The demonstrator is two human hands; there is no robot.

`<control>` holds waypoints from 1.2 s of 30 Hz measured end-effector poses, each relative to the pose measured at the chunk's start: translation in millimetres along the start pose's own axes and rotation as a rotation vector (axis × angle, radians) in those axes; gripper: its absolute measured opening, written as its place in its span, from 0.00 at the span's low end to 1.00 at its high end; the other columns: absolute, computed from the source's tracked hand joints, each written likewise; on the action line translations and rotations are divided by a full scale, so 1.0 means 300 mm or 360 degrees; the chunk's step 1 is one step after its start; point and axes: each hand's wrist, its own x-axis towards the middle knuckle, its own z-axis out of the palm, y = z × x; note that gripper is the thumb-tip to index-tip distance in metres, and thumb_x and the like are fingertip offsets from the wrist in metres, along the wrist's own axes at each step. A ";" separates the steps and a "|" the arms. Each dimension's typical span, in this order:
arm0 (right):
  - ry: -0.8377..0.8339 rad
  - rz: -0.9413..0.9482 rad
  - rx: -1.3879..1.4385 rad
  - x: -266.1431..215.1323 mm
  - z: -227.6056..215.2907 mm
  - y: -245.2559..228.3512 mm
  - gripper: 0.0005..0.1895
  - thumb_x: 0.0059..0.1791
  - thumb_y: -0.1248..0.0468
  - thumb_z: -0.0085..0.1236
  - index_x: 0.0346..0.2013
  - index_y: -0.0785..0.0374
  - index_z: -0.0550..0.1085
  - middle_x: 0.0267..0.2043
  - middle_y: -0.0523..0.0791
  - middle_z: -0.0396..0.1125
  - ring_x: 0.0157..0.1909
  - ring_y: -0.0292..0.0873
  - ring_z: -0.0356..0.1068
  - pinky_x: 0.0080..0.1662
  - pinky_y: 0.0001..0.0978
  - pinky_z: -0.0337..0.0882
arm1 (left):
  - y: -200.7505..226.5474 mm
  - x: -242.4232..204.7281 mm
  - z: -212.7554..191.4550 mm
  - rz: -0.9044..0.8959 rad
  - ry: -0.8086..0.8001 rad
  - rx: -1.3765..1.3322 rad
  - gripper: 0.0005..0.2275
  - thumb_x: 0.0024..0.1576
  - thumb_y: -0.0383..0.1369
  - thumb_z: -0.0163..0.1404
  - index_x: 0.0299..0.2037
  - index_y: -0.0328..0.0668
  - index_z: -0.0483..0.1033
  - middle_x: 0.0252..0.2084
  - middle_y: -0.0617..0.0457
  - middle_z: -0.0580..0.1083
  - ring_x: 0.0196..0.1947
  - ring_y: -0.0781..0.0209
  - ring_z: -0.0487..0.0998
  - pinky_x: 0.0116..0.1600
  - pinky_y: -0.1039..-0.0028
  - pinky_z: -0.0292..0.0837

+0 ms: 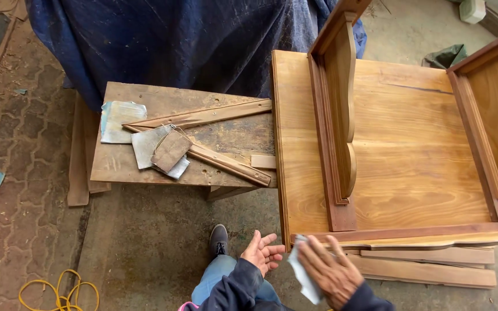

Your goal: Sanding the surfaces and edges of a wooden table by hand using sandpaper.

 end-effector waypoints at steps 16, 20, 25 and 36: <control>0.0346 0.0382 0.0070 -0.010 -0.029 -0.034 0.35 0.45 0.61 0.43 0.69 0.58 0.62 0.74 0.46 0.53 0.77 0.47 0.46 0.73 0.56 0.39 | 0.024 0.057 -0.030 -0.0249 0.0073 0.0164 0.38 0.59 0.63 0.36 0.64 0.35 0.70 0.41 0.46 0.80 0.34 0.60 0.77 0.40 0.69 0.72; 0.0511 0.0449 0.0084 0.057 0.022 -0.051 0.33 0.50 0.58 0.43 0.70 0.62 0.61 0.73 0.49 0.54 0.77 0.46 0.48 0.73 0.55 0.39 | 0.019 0.058 -0.013 -0.0206 0.0115 0.0189 0.37 0.59 0.63 0.37 0.62 0.34 0.72 0.40 0.47 0.80 0.34 0.59 0.77 0.40 0.68 0.72; 0.0285 0.0219 0.0114 0.090 0.046 -0.044 0.36 0.45 0.58 0.48 0.69 0.64 0.61 0.72 0.52 0.57 0.75 0.49 0.51 0.71 0.55 0.39 | 0.025 0.012 0.042 -0.0121 0.0098 0.0095 0.36 0.57 0.60 0.35 0.61 0.36 0.71 0.43 0.49 0.80 0.39 0.57 0.80 0.47 0.67 0.77; 0.0764 0.0905 0.0306 0.047 0.123 -0.153 0.37 0.47 0.55 0.50 0.71 0.62 0.60 0.73 0.49 0.55 0.75 0.48 0.51 0.72 0.60 0.26 | -0.014 -0.003 0.049 0.0177 0.0332 0.0157 0.33 0.61 0.58 0.39 0.58 0.33 0.74 0.40 0.48 0.79 0.36 0.60 0.77 0.41 0.69 0.73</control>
